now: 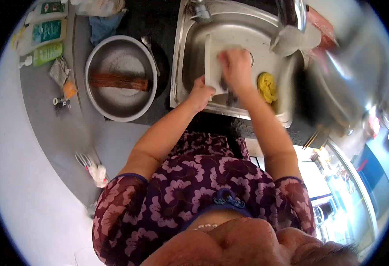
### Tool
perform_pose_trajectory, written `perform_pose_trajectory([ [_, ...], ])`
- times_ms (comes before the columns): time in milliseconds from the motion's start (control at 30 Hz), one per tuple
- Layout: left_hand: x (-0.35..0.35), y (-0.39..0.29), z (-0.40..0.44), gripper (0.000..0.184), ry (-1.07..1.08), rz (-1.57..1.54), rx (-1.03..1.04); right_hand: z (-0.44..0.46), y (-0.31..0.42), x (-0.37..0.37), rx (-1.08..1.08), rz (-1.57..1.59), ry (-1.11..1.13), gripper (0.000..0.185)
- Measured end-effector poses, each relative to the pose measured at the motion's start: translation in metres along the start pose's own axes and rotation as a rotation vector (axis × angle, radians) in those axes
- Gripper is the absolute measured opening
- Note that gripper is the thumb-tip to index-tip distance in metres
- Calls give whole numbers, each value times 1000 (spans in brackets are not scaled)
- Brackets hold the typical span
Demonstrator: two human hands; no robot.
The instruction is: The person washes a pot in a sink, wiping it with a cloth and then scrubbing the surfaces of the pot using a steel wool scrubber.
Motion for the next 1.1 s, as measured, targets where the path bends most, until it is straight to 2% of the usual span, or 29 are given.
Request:
perform_pose_trajectory([
  [33, -2, 7, 5, 42, 38, 8, 14, 21, -36, 17, 183, 98, 89, 14],
  [100, 1, 9, 6, 42, 78, 33, 22, 41, -92, 46, 369, 94, 178, 21],
  [167, 2, 3, 7, 43, 64, 61, 0, 39, -80, 36, 423, 113, 239, 15],
  [233, -4, 0, 6, 47, 40, 108, -48, 12, -12, 1, 50, 32, 80, 14],
  [300, -6, -1, 5, 50, 29, 84, -68, -42, 35, -2, -163, 67, 87, 13],
  [400, -8, -2, 7, 50, 48, -15, -44, -37, 31, 3, -262, -18, 153, 12],
  [467, -10, 6, 10, 50, 75, -41, -34, 8, -14, 12, 63, -27, 97, 13],
  [500, -10, 11, 7, 51, 93, -51, -33, 30, -40, 20, 194, 145, 134, 15],
  [533, -9, 10, 8, 50, 86, -35, -28, 42, -62, 29, 339, 53, 235, 22],
  [633, 1, -2, -1, 46, 91, -50, 11, 36, -95, 49, 603, 207, 351, 27],
  [733, 7, -10, -7, 52, 18, -95, -87, 23, -106, 57, 695, 388, 409, 30],
  [833, 26, -52, -2, 62, 87, -231, -85, 21, -82, 45, 412, 278, 253, 32],
  [867, 24, -56, 9, 61, 56, -158, -76, 17, -70, 37, 465, 349, 262, 30],
  [933, 20, -66, 29, 58, -6, -11, -50, 10, -43, 24, 375, 416, 109, 29],
  [1000, 20, -64, 34, 58, 84, 50, -53, -8, -21, 15, 233, 441, 20, 29],
  [1033, 21, -60, 36, 57, 131, 81, -54, -18, -16, 7, 227, 295, -24, 30],
  [1067, 18, -49, 30, 59, 36, 71, -87, -26, -11, -1, 220, 148, -68, 31],
  [1100, 19, -44, 24, 59, 28, 70, -70, -31, -7, -11, 212, -1, -114, 32],
])
Point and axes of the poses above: each hand's wrist, its own z-axis towards the middle knuckle, its own x-axis out of the palm, y = z × x, the point moved 7 cm from there along z, towards the middle knuckle, and after that the axes turned 7 degrees about -x, right-handed, at the moved point
